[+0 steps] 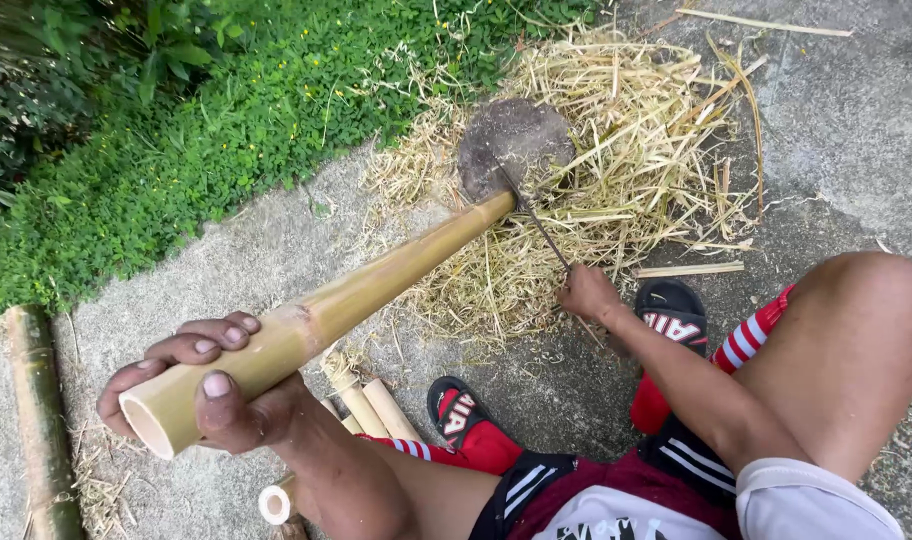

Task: The person is using a large knife to strip the outer layer and nodes from a bamboo pole while sitting outdoors.

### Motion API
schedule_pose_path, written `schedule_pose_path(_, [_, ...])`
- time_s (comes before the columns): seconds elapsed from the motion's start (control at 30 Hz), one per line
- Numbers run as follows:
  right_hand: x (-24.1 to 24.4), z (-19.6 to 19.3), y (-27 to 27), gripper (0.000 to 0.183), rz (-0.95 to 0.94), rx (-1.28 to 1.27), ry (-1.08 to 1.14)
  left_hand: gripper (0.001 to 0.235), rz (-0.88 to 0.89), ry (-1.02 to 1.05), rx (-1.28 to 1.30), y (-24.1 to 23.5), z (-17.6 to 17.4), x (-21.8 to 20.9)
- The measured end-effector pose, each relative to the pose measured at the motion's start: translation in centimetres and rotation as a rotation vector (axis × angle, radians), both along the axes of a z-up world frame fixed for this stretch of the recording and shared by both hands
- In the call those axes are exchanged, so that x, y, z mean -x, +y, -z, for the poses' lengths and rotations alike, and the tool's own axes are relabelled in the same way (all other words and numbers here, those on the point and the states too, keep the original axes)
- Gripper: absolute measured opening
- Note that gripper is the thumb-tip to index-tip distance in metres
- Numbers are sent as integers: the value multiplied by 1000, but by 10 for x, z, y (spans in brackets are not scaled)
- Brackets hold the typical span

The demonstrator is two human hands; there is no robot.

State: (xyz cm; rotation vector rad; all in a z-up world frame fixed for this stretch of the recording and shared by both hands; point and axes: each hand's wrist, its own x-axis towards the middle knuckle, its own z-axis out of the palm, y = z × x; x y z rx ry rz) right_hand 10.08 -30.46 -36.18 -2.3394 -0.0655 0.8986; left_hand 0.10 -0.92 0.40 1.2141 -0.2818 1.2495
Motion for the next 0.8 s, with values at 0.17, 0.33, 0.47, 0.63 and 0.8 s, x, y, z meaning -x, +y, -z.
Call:
schedule_pose_path(0.17, [6,2,1,7,54,-52,75,49,-22,37,-10,-11,-9,9])
schedule_pose_path(0.33, [9,-24,4,9,164,-127,183,55,-65,24,100,-15,-9,17])
schedule_pose_path(0.47, [19,-56,11,8,164,-170,164,53,71,-18,-18,-17,2,19])
schedule_pose_path(0.63, [43,-110,25,9,-27,-230,-30,53,180,-44,-25,-12,4,13])
schedule_pose_path(0.8, [88,-205,37,18,-256,-456,-655,51,-7,-70,-115,-27,7,8])
